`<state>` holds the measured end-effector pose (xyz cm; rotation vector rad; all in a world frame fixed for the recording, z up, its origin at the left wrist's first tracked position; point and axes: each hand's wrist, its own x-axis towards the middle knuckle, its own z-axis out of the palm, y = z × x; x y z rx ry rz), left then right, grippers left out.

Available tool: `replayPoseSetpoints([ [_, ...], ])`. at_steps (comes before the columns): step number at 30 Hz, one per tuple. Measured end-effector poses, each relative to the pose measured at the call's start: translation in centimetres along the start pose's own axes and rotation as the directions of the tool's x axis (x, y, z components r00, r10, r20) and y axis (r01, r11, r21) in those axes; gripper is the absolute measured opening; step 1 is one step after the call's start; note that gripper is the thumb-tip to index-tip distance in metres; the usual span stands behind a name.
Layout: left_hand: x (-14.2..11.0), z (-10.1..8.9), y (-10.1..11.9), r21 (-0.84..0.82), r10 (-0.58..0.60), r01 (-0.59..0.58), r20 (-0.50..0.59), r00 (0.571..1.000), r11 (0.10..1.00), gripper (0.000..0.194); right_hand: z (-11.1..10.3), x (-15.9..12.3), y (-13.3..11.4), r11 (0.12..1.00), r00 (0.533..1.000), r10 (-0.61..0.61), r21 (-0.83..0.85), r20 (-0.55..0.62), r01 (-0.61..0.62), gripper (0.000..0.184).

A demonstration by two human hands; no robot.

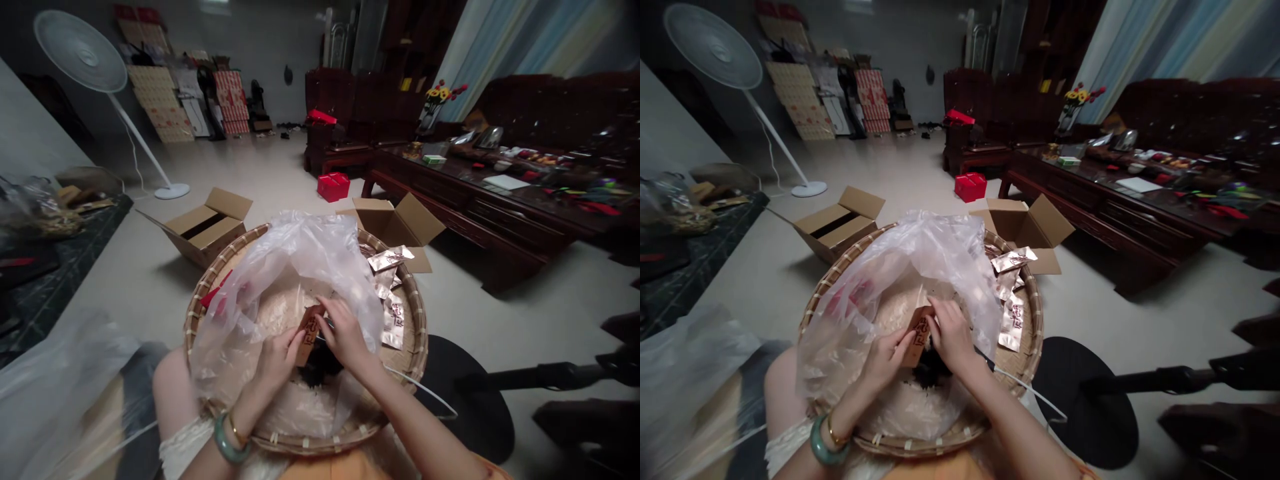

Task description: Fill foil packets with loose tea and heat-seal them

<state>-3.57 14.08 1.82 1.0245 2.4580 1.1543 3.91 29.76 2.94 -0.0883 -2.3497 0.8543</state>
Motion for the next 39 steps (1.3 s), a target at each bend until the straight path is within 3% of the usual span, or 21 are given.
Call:
replayPoseSetpoints([
  [3, -0.4, 0.7, 0.7, -0.108, -0.085, 0.077, -0.072, 0.994, 0.991, 0.041, 0.5, -0.4, -0.6, 0.994, 0.989, -0.098, -0.064, -0.107, 0.091, 0.040],
  [6, -0.7, 0.9, 1.1, -0.215, -0.162, 0.140, -0.088, 0.983, 0.967, 0.042, 0.4, -0.8, -0.7, 0.981, 0.973, -0.182, -0.087, -0.140, 0.171, 0.044],
  [12, -0.9, 1.0, 1.4, -0.248, -0.168, 0.147, -0.069, 0.983, 0.958, 0.041, 0.2, -1.1, -0.6, 0.976, 0.965, -0.211, -0.082, -0.158, 0.200, 0.045],
  [22, -1.3, 0.8, 1.6, -0.048, -0.079, 0.073, -0.152, 0.985, 0.996, 0.039, 0.4, -1.9, -1.5, 0.982, 0.976, -0.185, -0.059, -0.115, 0.179, 0.054],
  [24, -1.4, 0.8, 1.4, 0.004, -0.042, 0.043, -0.157, 0.987, 0.999, 0.038, 0.2, -1.8, -1.6, 0.988, 0.982, -0.153, -0.021, -0.107, 0.151, 0.046],
  [27, -1.5, 0.7, 1.2, 0.106, 0.059, -0.046, -0.126, 0.990, 0.993, 0.038, -0.4, -1.3, -1.5, 0.999, 0.994, 0.016, 0.035, -0.108, -0.012, 0.019],
  [28, -1.5, 0.6, 1.2, 0.134, 0.090, -0.076, -0.103, 0.991, 0.988, 0.038, -0.5, -1.1, -1.5, 0.997, 0.992, 0.073, 0.009, -0.105, -0.072, 0.011],
  [30, -1.3, 0.3, 1.1, 0.177, 0.114, -0.103, -0.050, 0.992, 0.979, 0.039, -0.7, -0.8, -1.4, 0.985, 0.989, 0.113, -0.117, -0.099, -0.124, 0.014],
  [32, -0.9, -0.2, 1.0, 0.181, 0.083, -0.083, 0.009, 0.997, 0.980, 0.040, -0.8, -0.5, -1.3, 0.969, 0.998, 0.041, -0.242, -0.058, -0.054, 0.019],
  [34, -0.4, -0.6, 0.9, 0.111, 0.035, -0.042, 0.063, 0.997, 0.993, 0.040, -0.7, -0.4, -1.1, 0.962, 0.998, -0.068, -0.263, 0.010, 0.068, 0.023],
  [36, 0.2, -1.0, 0.8, -0.041, -0.001, 0.005, 0.099, 0.995, 0.999, 0.041, -0.7, -0.3, -0.9, 0.972, 0.987, -0.148, -0.175, 0.058, 0.156, 0.023],
  [39, 0.8, -1.1, 0.6, -0.344, -0.093, 0.153, 0.184, 0.978, 0.927, 0.049, -0.9, -0.2, -0.5, 0.983, 0.981, -0.183, 0.027, 0.064, 0.181, 0.013],
])
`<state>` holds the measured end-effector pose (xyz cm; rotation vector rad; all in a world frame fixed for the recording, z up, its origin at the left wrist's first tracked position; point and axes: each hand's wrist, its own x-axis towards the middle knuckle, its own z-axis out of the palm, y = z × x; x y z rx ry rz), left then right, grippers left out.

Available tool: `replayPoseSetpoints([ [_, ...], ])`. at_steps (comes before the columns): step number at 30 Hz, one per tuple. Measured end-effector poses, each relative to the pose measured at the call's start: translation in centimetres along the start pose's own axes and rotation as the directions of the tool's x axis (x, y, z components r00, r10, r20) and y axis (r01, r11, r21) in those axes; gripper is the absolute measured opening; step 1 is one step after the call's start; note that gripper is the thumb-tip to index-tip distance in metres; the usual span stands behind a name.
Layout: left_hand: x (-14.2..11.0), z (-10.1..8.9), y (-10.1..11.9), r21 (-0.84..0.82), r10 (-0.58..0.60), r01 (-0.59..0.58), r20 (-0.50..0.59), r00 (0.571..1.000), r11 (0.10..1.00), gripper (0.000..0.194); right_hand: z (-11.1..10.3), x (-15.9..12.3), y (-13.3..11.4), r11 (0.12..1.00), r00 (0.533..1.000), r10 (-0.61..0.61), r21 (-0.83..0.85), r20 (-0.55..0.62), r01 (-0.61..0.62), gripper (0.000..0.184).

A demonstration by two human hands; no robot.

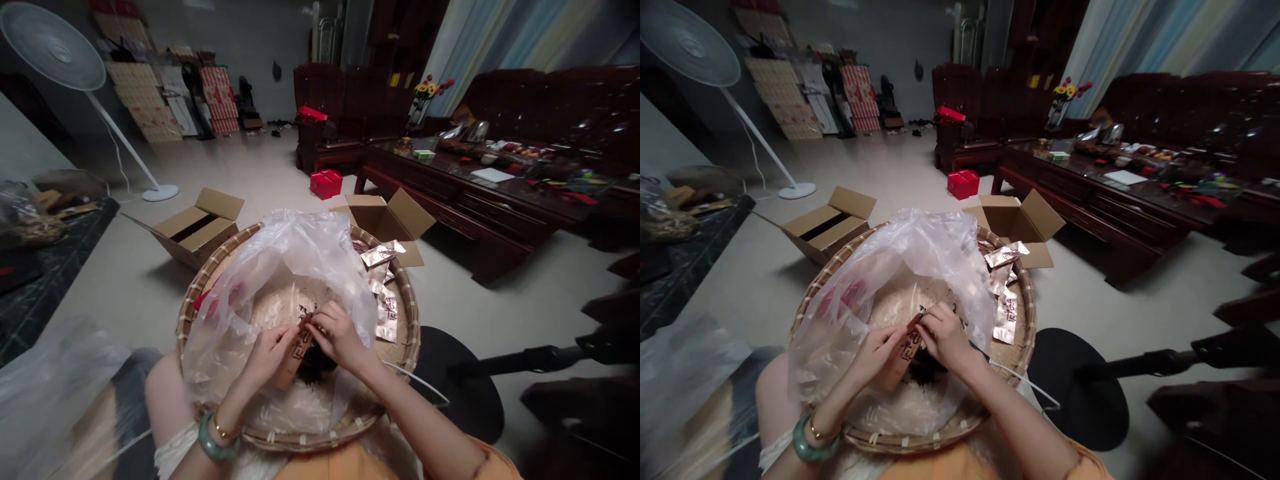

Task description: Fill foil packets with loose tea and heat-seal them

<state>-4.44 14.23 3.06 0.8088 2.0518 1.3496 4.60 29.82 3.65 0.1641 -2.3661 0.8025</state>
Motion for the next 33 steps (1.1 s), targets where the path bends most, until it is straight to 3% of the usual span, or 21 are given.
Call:
replayPoseSetpoints([
  [4, 0.5, 0.3, 0.0, -0.279, -0.145, 0.153, 0.049, 0.988, 0.948, 0.055, -0.1, -0.1, 0.2, 0.995, 0.998, -0.057, 0.080, 0.041, 0.054, 0.014],
  [9, 0.8, 0.4, 0.3, -0.298, -0.166, 0.151, -0.024, 0.986, 0.943, 0.046, 0.0, -0.2, 0.0, 0.999, 0.999, -0.035, 0.040, 0.039, 0.033, 0.018],
  [13, 0.8, 0.3, 0.5, -0.303, -0.136, 0.115, -0.048, 0.990, 0.946, 0.045, -0.1, -0.2, -0.6, 1.000, 0.993, 0.004, -0.007, 0.114, -0.004, 0.016],
  [19, 0.8, 0.2, 0.3, -0.400, -0.165, 0.184, 0.082, 0.983, 0.898, 0.044, -0.5, -0.2, -0.7, 0.995, 0.988, -0.065, 0.085, 0.138, 0.053, 0.010],
  [22, 0.7, -0.1, -0.2, -0.516, -0.204, 0.310, 0.254, 0.946, 0.798, 0.046, -0.8, 0.0, -0.3, 0.996, 0.987, -0.086, 0.048, 0.137, 0.080, 0.011],
  [25, 0.7, -0.1, -0.5, -0.620, -0.168, 0.396, 0.394, 0.904, 0.677, 0.041, -1.0, 0.2, 0.1, 0.995, 0.985, -0.094, 0.032, 0.142, 0.090, 0.015],
  [30, 0.6, 0.8, -0.5, -0.755, -0.088, 0.399, 0.417, 0.904, 0.519, 0.035, -0.2, 0.1, 0.4, 0.990, 0.998, -0.032, 0.136, 0.057, 0.024, 0.017],
  [33, 0.9, 1.2, -0.5, -0.729, -0.172, 0.373, 0.338, 0.925, 0.575, 0.038, 0.2, -0.2, 0.4, 0.992, 0.999, -0.014, 0.127, -0.049, 0.020, 0.015],
])
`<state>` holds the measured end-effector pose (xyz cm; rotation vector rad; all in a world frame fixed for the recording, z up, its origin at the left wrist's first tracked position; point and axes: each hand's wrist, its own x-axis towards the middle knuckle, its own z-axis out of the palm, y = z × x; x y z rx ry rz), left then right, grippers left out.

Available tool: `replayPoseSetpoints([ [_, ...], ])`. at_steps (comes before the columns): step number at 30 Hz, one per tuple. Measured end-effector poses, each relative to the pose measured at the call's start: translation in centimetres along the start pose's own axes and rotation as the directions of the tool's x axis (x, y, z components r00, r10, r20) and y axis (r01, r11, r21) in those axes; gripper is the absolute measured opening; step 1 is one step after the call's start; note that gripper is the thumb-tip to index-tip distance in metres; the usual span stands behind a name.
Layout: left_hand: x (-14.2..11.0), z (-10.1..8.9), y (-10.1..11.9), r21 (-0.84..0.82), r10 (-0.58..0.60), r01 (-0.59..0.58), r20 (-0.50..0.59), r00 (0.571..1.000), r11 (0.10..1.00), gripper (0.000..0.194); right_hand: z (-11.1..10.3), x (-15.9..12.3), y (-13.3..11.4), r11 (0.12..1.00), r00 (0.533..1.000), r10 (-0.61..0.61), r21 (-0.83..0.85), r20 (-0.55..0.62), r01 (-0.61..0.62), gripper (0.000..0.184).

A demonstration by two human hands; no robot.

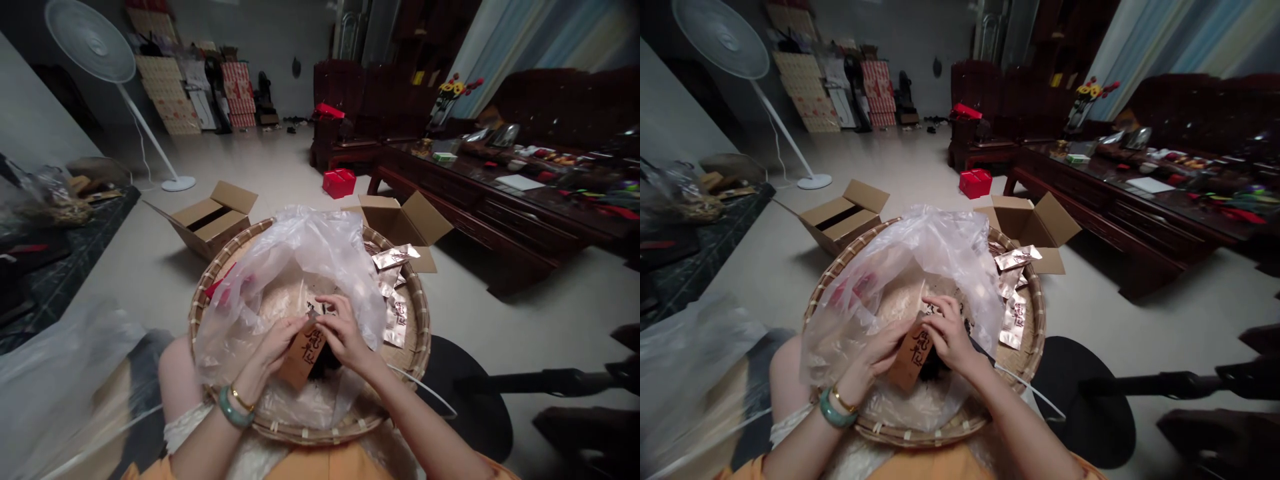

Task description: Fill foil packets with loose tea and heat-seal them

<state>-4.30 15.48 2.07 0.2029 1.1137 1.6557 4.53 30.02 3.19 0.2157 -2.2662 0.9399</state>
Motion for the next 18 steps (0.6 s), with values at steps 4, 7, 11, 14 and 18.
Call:
replayPoseSetpoints([
  [4, 0.5, -0.1, 0.6, 0.397, 0.313, -0.182, -0.294, 0.903, 0.900, 0.035, -0.3, -0.2, -0.7, 0.983, 0.987, -0.144, -0.124, -0.067, 0.135, 0.010],
  [7, 0.6, -0.1, 1.2, 0.574, 0.500, -0.259, -0.313, 0.807, 0.777, 0.028, -0.8, 0.4, -1.4, 0.957, 0.962, -0.266, -0.101, 0.057, 0.271, 0.012],
  [11, 0.3, 0.4, 1.6, 0.672, 0.605, -0.326, -0.229, 0.762, 0.665, 0.022, -1.2, 1.3, -1.5, 0.999, 0.958, -0.035, 0.001, 0.285, 0.036, 0.011],
  [14, 0.1, 0.8, 1.9, 0.781, 0.633, -0.330, -0.105, 0.767, 0.530, 0.020, -0.8, 1.5, -0.6, 0.962, 0.870, 0.191, 0.090, 0.454, -0.258, 0.025],
  [18, 0.8, 0.8, 2.9, 0.831, 0.567, -0.260, -0.080, 0.820, 0.491, 0.022, 0.4, 1.1, 0.8, 0.893, 0.839, 0.311, 0.166, 0.446, -0.419, 0.048],
])
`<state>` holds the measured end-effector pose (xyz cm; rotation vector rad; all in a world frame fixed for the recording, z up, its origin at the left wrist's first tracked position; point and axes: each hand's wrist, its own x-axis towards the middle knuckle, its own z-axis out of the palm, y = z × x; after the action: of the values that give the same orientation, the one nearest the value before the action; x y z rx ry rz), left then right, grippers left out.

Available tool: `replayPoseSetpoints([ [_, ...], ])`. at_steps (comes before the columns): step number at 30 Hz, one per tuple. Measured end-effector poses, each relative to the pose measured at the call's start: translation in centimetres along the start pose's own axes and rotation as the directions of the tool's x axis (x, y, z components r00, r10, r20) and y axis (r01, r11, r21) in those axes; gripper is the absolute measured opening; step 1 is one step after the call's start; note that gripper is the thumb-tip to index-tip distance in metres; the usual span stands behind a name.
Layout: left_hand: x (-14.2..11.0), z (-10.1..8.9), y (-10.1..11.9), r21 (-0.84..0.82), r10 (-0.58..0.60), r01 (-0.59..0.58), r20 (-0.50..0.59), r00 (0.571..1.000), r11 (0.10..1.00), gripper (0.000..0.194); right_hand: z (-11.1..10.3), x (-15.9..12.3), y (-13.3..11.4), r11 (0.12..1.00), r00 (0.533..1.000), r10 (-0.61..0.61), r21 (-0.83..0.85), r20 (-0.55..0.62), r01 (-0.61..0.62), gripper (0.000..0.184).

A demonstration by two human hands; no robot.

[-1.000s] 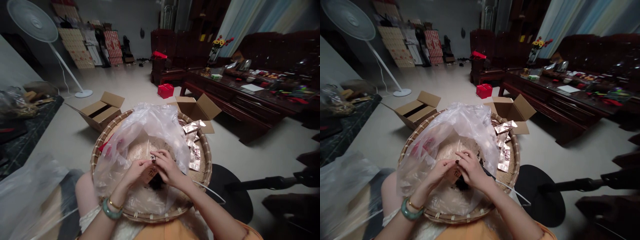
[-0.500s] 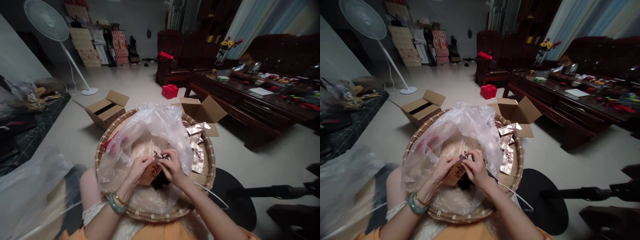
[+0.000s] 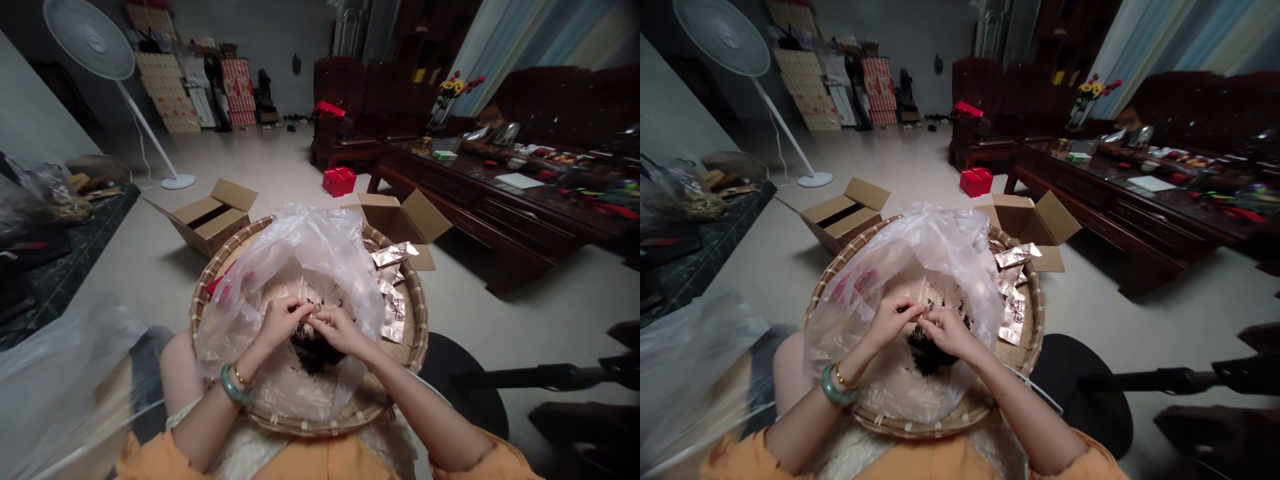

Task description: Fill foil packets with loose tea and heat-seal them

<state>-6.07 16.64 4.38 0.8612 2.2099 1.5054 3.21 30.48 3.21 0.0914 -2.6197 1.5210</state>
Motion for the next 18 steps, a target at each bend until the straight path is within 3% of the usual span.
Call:
replayPoseSetpoints([
  [2, 0.7, -0.2, 0.2, 0.029, -0.005, 0.004, 0.038, 0.999, 1.000, 0.022, 0.4, 0.1, 0.6, 0.993, 0.999, 0.049, 0.109, -0.013, -0.048, 0.047],
  [5, 1.3, -0.3, 0.5, 0.137, 0.032, -0.044, 0.088, 0.996, 0.990, 0.021, 0.9, 0.2, 1.0, 0.959, 0.996, 0.063, 0.273, 0.067, -0.079, 0.039],
  [8, 1.6, -0.1, 0.3, 0.235, 0.057, -0.082, 0.108, 0.993, 0.969, 0.020, 1.0, 0.6, 1.4, 0.936, 0.982, 0.132, 0.308, 0.135, -0.168, 0.040],
  [11, 1.5, 0.3, -0.5, 0.331, 0.212, -0.215, 0.047, 0.976, 0.919, 0.022, 0.9, 1.2, 1.9, 0.921, 0.978, 0.161, 0.335, 0.131, -0.196, 0.048],
  [13, 1.2, 0.4, -1.3, 0.426, 0.405, -0.373, 0.018, 0.914, 0.824, 0.023, 0.7, 1.5, 2.4, 0.888, 0.988, 0.142, 0.433, 0.067, -0.157, 0.050],
  [15, 0.8, 0.3, -2.2, 0.504, 0.551, -0.517, 0.093, 0.829, 0.692, 0.032, 0.4, 1.5, 2.7, 0.828, 0.985, 0.173, 0.541, 0.001, -0.146, 0.051],
  [18, 0.1, 0.0, -3.5, 0.540, 0.587, -0.609, 0.240, 0.773, 0.581, 0.058, -0.4, 1.0, 2.9, 0.764, 0.966, 0.255, 0.606, 0.032, -0.222, 0.054],
])
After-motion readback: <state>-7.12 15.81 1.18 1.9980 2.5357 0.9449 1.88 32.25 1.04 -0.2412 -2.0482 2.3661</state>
